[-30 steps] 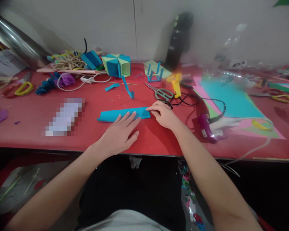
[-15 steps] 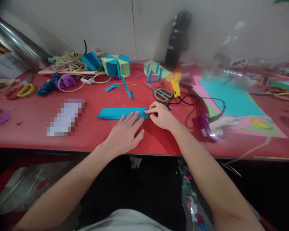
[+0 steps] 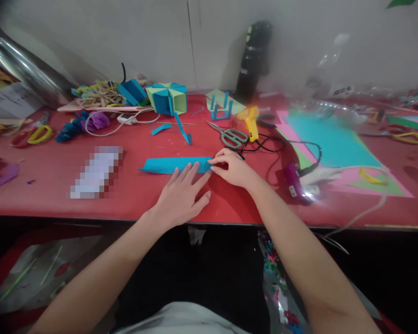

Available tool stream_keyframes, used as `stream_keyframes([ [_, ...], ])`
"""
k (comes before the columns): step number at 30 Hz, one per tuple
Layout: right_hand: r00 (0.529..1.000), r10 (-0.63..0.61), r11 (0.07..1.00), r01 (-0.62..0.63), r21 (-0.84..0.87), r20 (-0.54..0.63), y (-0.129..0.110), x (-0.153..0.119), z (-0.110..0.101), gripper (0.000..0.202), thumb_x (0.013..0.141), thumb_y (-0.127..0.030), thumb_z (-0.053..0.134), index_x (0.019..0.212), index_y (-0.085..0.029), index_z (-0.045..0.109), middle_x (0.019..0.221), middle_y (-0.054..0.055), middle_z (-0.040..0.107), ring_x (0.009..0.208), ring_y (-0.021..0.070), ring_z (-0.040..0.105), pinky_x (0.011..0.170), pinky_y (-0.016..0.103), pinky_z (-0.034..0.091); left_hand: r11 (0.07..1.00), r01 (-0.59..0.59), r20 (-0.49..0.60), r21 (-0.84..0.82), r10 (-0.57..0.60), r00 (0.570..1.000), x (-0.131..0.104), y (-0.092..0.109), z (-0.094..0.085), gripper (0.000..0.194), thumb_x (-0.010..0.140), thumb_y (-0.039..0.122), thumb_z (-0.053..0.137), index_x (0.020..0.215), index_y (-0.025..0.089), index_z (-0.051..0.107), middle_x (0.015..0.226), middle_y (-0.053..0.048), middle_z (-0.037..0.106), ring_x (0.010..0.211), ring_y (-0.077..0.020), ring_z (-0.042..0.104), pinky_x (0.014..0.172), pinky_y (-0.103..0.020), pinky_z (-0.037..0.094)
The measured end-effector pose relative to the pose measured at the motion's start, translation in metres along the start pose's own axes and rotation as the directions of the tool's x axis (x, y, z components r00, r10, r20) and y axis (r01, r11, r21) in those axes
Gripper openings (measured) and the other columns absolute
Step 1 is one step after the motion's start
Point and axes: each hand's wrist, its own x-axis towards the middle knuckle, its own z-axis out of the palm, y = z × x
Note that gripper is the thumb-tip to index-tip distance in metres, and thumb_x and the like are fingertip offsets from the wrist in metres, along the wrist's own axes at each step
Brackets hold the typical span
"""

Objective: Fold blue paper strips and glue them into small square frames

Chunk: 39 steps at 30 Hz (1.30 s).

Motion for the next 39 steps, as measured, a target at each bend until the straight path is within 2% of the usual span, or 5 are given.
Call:
stream_keyframes([
  [8, 0.999, 0.040, 0.996, -0.037, 0.082, -0.036, 0.003, 0.003, 0.003, 0.018, 0.085, -0.027, 0.072, 0.101, -0.024, 0.079, 0.105, 0.007, 0.066, 0.086, 0.0195, 0.064, 0.081, 0.038, 0.054, 0.999, 0.015, 0.037, 0.036, -0.016, 0.999, 0.000, 0.002, -0.003, 0.057, 0.101, 0.045, 0.042, 0.155, 0.025, 0.044, 0.164, -0.017, 0.034, 0.153, -0.0382, 0.028, 0.122, -0.061, 0.023],
  [18, 0.997, 0.052, 0.998, -0.049, 0.050, -0.053, -0.002, 0.005, 0.002, 0.016, 0.089, -0.030, 0.068, 0.099, -0.024, 0.079, 0.098, 0.006, 0.068, 0.080, 0.0184, 0.062, 0.076, 0.037, 0.052, 0.999, 0.006, 0.007, 0.050, -0.007, 1.000, 0.000, 0.003, -0.001, 0.057, 0.100, 0.042, 0.044, 0.153, 0.022, 0.046, 0.162, -0.020, 0.036, 0.151, -0.0392, 0.031, 0.122, -0.060, 0.025],
  [24, 0.997, 0.000, 1.000, -0.001, -0.010, -0.072, -0.003, 0.004, 0.006, 0.019, 0.085, -0.032, 0.073, 0.102, -0.022, 0.073, 0.096, 0.006, 0.065, 0.080, 0.0185, 0.059, 0.077, 0.037, 0.051, 1.000, 0.001, 0.025, 0.027, -0.002, 1.000, -0.002, 0.000, -0.003, 0.058, 0.101, 0.043, 0.042, 0.155, 0.020, 0.043, 0.165, -0.017, 0.032, 0.153, -0.0365, 0.028, 0.124, -0.060, 0.022],
  [30, 0.999, 0.009, 1.000, -0.009, 0.001, -0.044, -0.003, 0.004, 0.007, 0.017, 0.087, -0.030, 0.070, 0.102, -0.023, 0.070, 0.098, 0.006, 0.062, 0.083, 0.0192, 0.059, 0.079, 0.037, 0.051, 0.999, 0.025, 0.055, 0.022, -0.027, 0.998, -0.014, -0.017, -0.011, 0.062, 0.103, 0.044, 0.037, 0.155, 0.009, 0.038, 0.165, -0.015, 0.029, 0.154, -0.0282, 0.027, 0.127, -0.054, 0.021],
  [39, 0.999, 0.040, 0.999, -0.040, 0.015, -0.027, -0.004, 0.004, 0.007, 0.018, 0.087, -0.033, 0.070, 0.102, -0.024, 0.070, 0.099, 0.006, 0.062, 0.083, 0.0198, 0.058, 0.078, 0.038, 0.050, 0.989, 0.114, 0.027, 0.089, -0.116, 0.993, -0.046, -0.067, -0.019, 0.060, 0.105, 0.044, 0.033, 0.158, 0.015, 0.036, 0.166, -0.012, 0.026, 0.154, -0.0268, 0.026, 0.127, -0.049, 0.024],
])
